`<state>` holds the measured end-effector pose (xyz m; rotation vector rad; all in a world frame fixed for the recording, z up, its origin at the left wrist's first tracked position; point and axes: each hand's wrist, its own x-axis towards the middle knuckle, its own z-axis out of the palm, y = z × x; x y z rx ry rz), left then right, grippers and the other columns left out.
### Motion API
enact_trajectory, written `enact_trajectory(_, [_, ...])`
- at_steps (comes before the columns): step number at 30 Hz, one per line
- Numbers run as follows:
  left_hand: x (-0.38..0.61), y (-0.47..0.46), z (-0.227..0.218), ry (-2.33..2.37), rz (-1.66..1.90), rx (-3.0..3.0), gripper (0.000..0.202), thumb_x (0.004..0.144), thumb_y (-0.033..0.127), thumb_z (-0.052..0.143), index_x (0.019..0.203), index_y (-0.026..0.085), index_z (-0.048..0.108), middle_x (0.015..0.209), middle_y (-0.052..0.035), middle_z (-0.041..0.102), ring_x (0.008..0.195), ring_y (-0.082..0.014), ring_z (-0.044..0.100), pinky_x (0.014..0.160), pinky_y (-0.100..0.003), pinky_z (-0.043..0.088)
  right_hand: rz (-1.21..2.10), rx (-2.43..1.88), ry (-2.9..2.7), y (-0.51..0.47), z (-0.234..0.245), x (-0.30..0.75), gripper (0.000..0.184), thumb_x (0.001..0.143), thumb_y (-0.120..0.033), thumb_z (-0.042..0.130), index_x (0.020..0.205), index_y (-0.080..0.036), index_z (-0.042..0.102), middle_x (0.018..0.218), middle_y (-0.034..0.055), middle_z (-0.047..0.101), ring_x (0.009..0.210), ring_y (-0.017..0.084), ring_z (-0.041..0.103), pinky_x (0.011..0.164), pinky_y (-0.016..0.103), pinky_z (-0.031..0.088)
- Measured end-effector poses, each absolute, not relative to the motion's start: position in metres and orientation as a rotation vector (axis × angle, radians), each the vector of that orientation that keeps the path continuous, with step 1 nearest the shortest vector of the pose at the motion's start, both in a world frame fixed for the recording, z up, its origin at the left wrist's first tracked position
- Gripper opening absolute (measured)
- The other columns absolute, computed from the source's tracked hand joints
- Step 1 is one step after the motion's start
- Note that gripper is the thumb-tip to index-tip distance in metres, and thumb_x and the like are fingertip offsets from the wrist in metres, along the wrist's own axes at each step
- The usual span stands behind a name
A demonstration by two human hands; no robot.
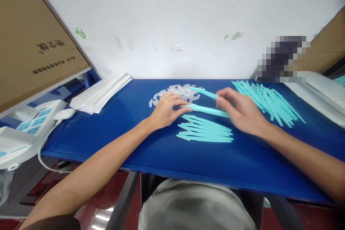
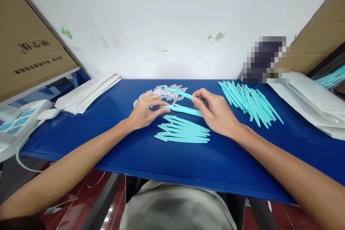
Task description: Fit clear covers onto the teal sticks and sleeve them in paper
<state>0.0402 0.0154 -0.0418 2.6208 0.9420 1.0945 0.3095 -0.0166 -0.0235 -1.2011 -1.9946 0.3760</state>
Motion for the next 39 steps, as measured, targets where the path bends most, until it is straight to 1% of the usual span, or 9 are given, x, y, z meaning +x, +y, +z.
enact_trajectory(3, [0.045, 0.020, -0.047, 1.018, 0.975, 2.693, 0.030, 0.096, 0.048, 0.066, 0.104, 0.023, 0.080, 0.090, -0.0054, 0.068, 0.088, -0.0217, 0.054, 0.084, -0.035, 0.041, 0.252, -1.268, -1.944, -0.009, -0.022, 0.318, 0.026, 0.098, -0.048, 0.052, 0.093, -0.024, 0.062, 0.081, 0.0037, 0.071, 0.069, 0.021, 0.062, 0.067, 0.036, 0.043])
enact_trajectory(8, [0.038, 0.028, -0.043, 1.177, 0.890, 2.767, 0.041, 0.104, 0.045, 0.051, 0.134, 0.022, 0.067, 0.108, -0.0101, 0.064, 0.099, -0.0250, 0.052, 0.089, -0.038, 0.041, 0.304, -1.325, -1.958, -0.002, -0.025, 0.323, 0.026, 0.097, -0.046, 0.051, 0.087, -0.024, 0.061, 0.071, 0.0021, 0.067, 0.062, 0.020, 0.056, 0.065, 0.037, 0.041])
enact_trajectory(13, [-0.008, 0.039, -0.027, 1.247, 0.548, 3.033, 0.031, 0.101, 0.034, 0.051, 0.115, 0.022, 0.076, 0.110, -0.0122, 0.064, 0.101, -0.0286, 0.049, 0.087, -0.043, 0.038, 0.258, -1.228, -2.093, -0.001, -0.026, 0.327, 0.027, 0.096, -0.047, 0.055, 0.082, -0.026, 0.066, 0.094, 0.0056, 0.067, 0.094, 0.028, 0.057, 0.086, 0.046, 0.041])
enact_trajectory(19, [-0.026, 0.039, -0.021, 1.237, 0.374, 3.064, 0.027, 0.094, 0.030, 0.059, 0.112, 0.026, 0.078, 0.110, -0.0116, 0.063, 0.099, -0.0295, 0.048, 0.088, -0.046, 0.036, 0.394, -1.109, -2.010, -0.007, -0.021, 0.326, 0.024, 0.096, -0.044, 0.057, 0.084, -0.025, 0.066, 0.085, 0.0053, 0.057, 0.079, 0.022, 0.055, 0.070, 0.039, 0.042])
enact_trajectory(22, [-0.020, 0.036, -0.020, 1.184, 0.346, 3.065, 0.028, 0.099, 0.028, 0.054, 0.113, 0.026, 0.078, 0.112, -0.0119, 0.063, 0.099, -0.0286, 0.048, 0.086, -0.043, 0.035, 0.396, -1.093, -2.121, -0.010, -0.023, 0.320, 0.024, 0.097, -0.043, 0.056, 0.086, -0.025, 0.067, 0.094, 0.0067, 0.061, 0.084, 0.023, 0.058, 0.074, 0.039, 0.045])
enact_trajectory(25, [-0.015, 0.033, -0.020, 1.127, 0.364, 3.036, 0.026, 0.101, 0.032, 0.054, 0.107, 0.026, 0.079, 0.112, -0.0110, 0.064, 0.102, -0.0281, 0.049, 0.085, -0.041, 0.035, 0.357, -1.091, -2.236, -0.011, -0.026, 0.316, 0.026, 0.097, -0.043, 0.053, 0.086, -0.024, 0.066, 0.095, 0.0076, 0.065, 0.087, 0.024, 0.060, 0.080, 0.040, 0.046])
enact_trajectory(28, [-0.010, 0.029, -0.021, 1.071, 0.450, 3.011, 0.026, 0.103, 0.032, 0.053, 0.105, 0.024, 0.077, 0.107, -0.0096, 0.070, 0.103, -0.0273, 0.052, 0.086, -0.040, 0.035, 0.310, -1.172, -2.279, -0.011, -0.028, 0.316, 0.026, 0.096, -0.040, 0.053, 0.080, -0.023, 0.066, 0.081, 0.0037, 0.068, 0.073, 0.021, 0.059, 0.080, 0.040, 0.043])
enact_trajectory(34, [0.007, 0.024, -0.029, 0.953, 0.837, 2.924, 0.022, 0.104, 0.032, 0.054, 0.107, 0.022, 0.074, 0.101, -0.0040, 0.077, 0.095, -0.0207, 0.067, 0.092, -0.037, 0.040, 0.578, -1.289, -2.101, -0.013, -0.025, 0.315, 0.024, 0.092, -0.039, 0.057, 0.075, -0.023, 0.065, 0.057, -0.0025, 0.056, 0.052, 0.015, 0.044, 0.055, 0.031, 0.036])
enact_trajectory(39, [0.014, 0.021, -0.035, 0.952, 1.075, 2.785, 0.025, 0.100, 0.040, 0.062, 0.113, 0.023, 0.074, 0.097, -0.0044, 0.078, 0.091, -0.0201, 0.069, 0.086, -0.035, 0.047, 0.642, -1.291, -2.057, -0.016, -0.024, 0.314, 0.024, 0.090, -0.040, 0.059, 0.075, -0.022, 0.065, 0.057, -0.0028, 0.055, 0.052, 0.014, 0.042, 0.052, 0.030, 0.033])
